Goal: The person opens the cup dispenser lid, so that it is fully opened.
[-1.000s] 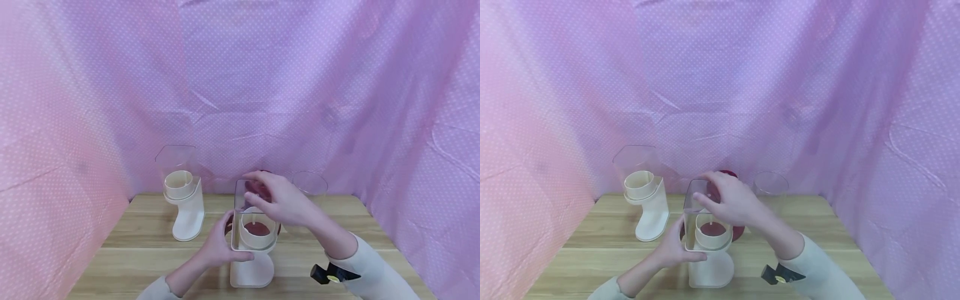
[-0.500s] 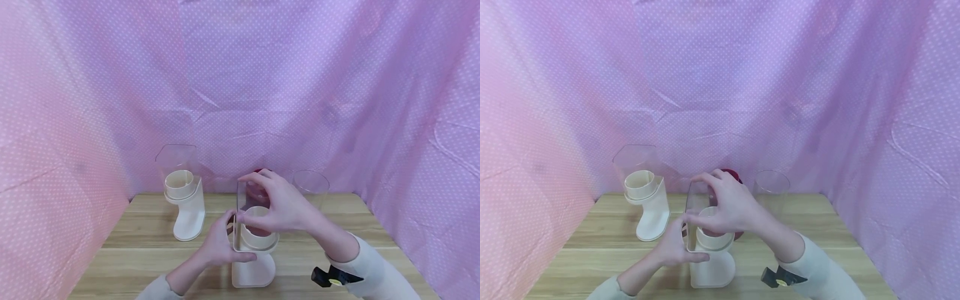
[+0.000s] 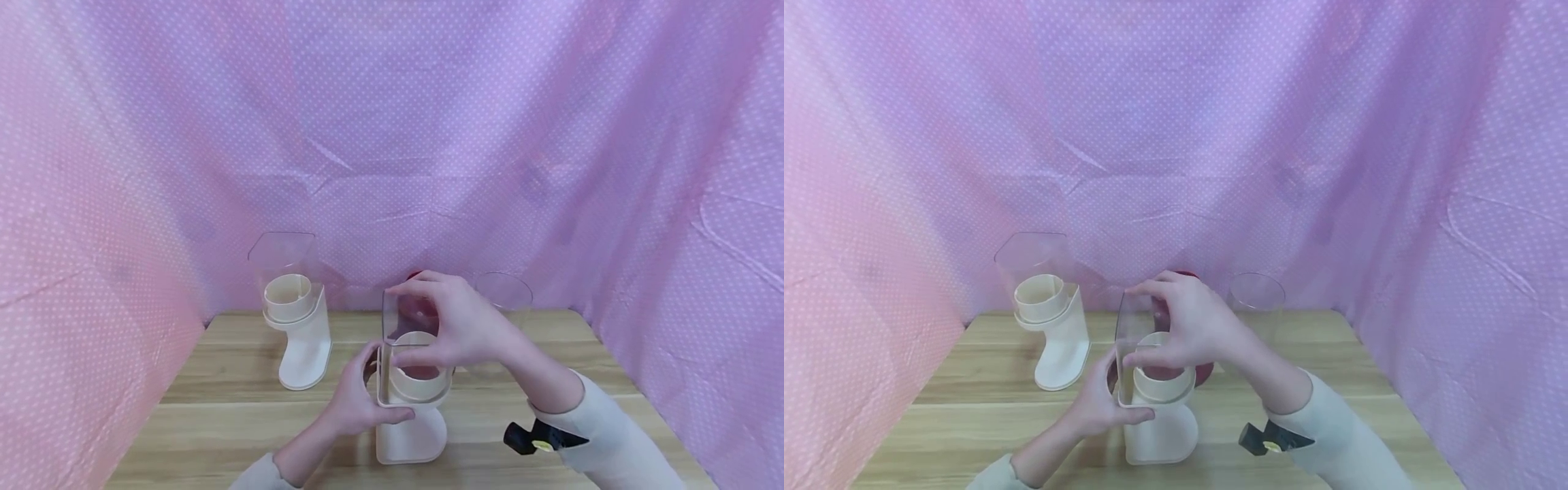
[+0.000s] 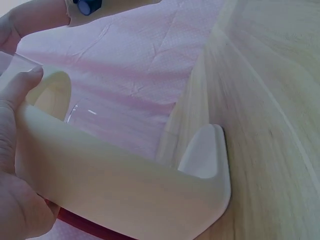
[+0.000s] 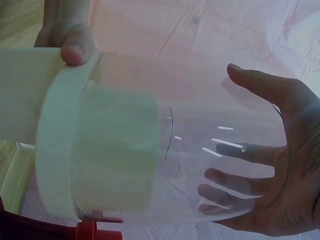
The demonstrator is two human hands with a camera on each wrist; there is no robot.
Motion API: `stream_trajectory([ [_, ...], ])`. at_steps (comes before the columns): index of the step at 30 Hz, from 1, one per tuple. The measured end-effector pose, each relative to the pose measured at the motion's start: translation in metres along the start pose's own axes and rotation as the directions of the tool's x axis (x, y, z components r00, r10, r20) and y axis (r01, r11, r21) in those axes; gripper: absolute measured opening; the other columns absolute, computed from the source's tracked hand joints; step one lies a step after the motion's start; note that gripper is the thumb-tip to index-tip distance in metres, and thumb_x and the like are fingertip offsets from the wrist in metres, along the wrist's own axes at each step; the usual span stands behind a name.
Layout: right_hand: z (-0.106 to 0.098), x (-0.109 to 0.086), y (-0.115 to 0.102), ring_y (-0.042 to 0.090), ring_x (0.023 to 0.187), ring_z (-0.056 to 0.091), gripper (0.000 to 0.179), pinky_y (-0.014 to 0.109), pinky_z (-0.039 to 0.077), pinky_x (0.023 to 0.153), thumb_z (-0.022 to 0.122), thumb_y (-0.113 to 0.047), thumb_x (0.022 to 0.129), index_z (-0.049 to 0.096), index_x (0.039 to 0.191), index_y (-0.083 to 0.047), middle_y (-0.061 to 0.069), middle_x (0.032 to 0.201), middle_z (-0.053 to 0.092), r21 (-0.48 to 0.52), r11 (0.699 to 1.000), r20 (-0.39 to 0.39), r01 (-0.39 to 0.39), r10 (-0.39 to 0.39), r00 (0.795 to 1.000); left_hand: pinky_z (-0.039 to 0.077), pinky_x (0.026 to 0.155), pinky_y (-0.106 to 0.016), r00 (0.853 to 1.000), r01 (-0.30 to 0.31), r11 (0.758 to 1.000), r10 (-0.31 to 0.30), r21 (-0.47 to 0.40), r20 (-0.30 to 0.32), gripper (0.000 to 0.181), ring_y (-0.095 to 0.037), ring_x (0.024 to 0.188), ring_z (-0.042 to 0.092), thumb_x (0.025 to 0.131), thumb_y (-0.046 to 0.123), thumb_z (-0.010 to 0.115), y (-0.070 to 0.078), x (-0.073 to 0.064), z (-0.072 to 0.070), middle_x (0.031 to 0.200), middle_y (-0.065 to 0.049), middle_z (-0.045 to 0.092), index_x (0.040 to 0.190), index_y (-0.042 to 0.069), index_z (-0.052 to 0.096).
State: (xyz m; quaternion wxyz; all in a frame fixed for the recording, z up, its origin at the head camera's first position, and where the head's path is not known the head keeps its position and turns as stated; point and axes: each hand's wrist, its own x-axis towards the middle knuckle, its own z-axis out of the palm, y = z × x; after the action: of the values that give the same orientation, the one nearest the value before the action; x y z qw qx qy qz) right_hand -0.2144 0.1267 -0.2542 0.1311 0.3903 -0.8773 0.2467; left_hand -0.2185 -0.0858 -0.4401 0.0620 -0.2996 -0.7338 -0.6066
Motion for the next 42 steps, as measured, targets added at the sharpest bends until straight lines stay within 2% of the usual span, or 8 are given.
stream_trajectory([
  [6,-0.002,0.005,0.007,0.009,0.088,0.058,0.08,0.023,0.051,0.072,0.098,-0.046,0.07,0.071,0.138,-0.013,-0.007,0.105,0.068,0.024,0.999,0.016,0.036,-0.037,0.999,0.057,0.106,-0.031,0.998,-0.047,0.999,0.047,0.017,-0.029,0.092,-0.014,0.117,0.068,0.061,0.024,0.104,-0.002,-0.001,0.001,0.129,-0.001,0.07,0.14,0.019,0.057],
  [10,-0.005,0.004,0.006,0.01,0.091,0.057,0.082,0.025,0.052,0.075,0.097,-0.046,0.072,0.067,0.142,-0.016,-0.003,0.104,0.065,0.02,1.0,0.046,0.02,-0.021,0.999,0.058,0.107,-0.035,0.998,-0.052,0.998,0.052,0.04,-0.019,0.093,-0.016,0.118,0.068,0.062,0.026,0.103,-0.003,0.0,0.001,0.13,0.0,0.071,0.141,0.018,0.056],
  [16,-0.004,0.005,-0.003,0.011,0.102,0.056,0.086,0.03,0.053,0.086,0.095,-0.047,0.072,0.06,0.148,-0.023,-0.006,0.118,0.063,-0.045,0.998,0.083,-0.042,0.045,0.995,0.055,0.111,-0.037,1.0,-0.021,0.998,0.021,0.06,-0.002,0.1,-0.019,0.125,0.067,0.062,0.025,0.103,-0.005,0.005,-0.002,0.137,0.003,0.069,0.148,0.02,0.053],
  [21,-0.002,0.004,-0.008,0.014,0.105,0.055,0.087,0.032,0.052,0.089,0.098,-0.043,0.069,0.062,0.146,-0.025,-0.005,0.12,0.06,-0.059,0.993,0.05,-0.098,0.101,0.994,0.055,0.112,-0.04,1.0,0.006,0.999,-0.007,0.053,0.021,0.095,-0.019,0.127,0.066,0.062,0.026,0.104,-0.005,0.011,-0.003,0.135,0.006,0.068,0.143,0.027,0.055],
  [24,0.001,0.001,-0.012,0.012,0.108,0.055,0.089,0.033,0.052,0.093,0.1,-0.044,0.066,0.064,0.145,-0.026,-0.006,0.123,0.061,-0.049,0.993,0.03,-0.112,0.113,0.993,0.056,0.111,-0.041,1.0,0.016,0.999,-0.017,0.051,0.018,0.091,-0.018,0.124,0.067,0.061,0.025,0.104,-0.005,0.009,-0.004,0.13,0.007,0.069,0.138,0.029,0.056],
  [29,0.002,-0.001,-0.013,0.013,0.112,0.058,0.086,0.035,0.054,0.095,0.101,-0.044,0.066,0.065,0.142,-0.027,-0.007,0.124,0.063,-0.048,0.995,0.009,-0.088,0.088,0.996,0.057,0.109,-0.04,1.0,-0.008,0.997,0.007,0.074,0.016,0.088,-0.015,0.118,0.068,0.061,0.023,0.104,-0.006,0.006,-0.005,0.124,0.008,0.069,0.134,0.03,0.056],
  [35,-0.001,0.001,-0.011,0.01,0.113,0.061,0.083,0.035,0.056,0.095,0.099,-0.048,0.067,0.068,0.14,-0.024,-0.006,0.126,0.069,-0.076,0.996,-0.002,-0.041,0.041,0.999,0.059,0.105,-0.039,0.997,-0.08,0.994,0.078,0.081,0.025,0.088,-0.016,0.116,0.069,0.062,0.019,0.103,-0.009,0.009,-0.005,0.124,0.003,0.07,0.136,0.024,0.056],
  [42,-0.002,0.008,-0.005,0.01,0.098,0.061,0.078,0.027,0.054,0.082,0.097,-0.048,0.071,0.071,0.14,-0.019,-0.007,0.114,0.072,-0.043,0.999,0.023,0.022,-0.021,1.0,0.06,0.104,-0.039,0.995,-0.104,0.99,0.103,0.091,0.016,0.089,-0.018,0.117,0.07,0.062,0.024,0.103,-0.013,0.004,-0.007,0.126,0.0,0.071,0.138,0.022,0.057],
])
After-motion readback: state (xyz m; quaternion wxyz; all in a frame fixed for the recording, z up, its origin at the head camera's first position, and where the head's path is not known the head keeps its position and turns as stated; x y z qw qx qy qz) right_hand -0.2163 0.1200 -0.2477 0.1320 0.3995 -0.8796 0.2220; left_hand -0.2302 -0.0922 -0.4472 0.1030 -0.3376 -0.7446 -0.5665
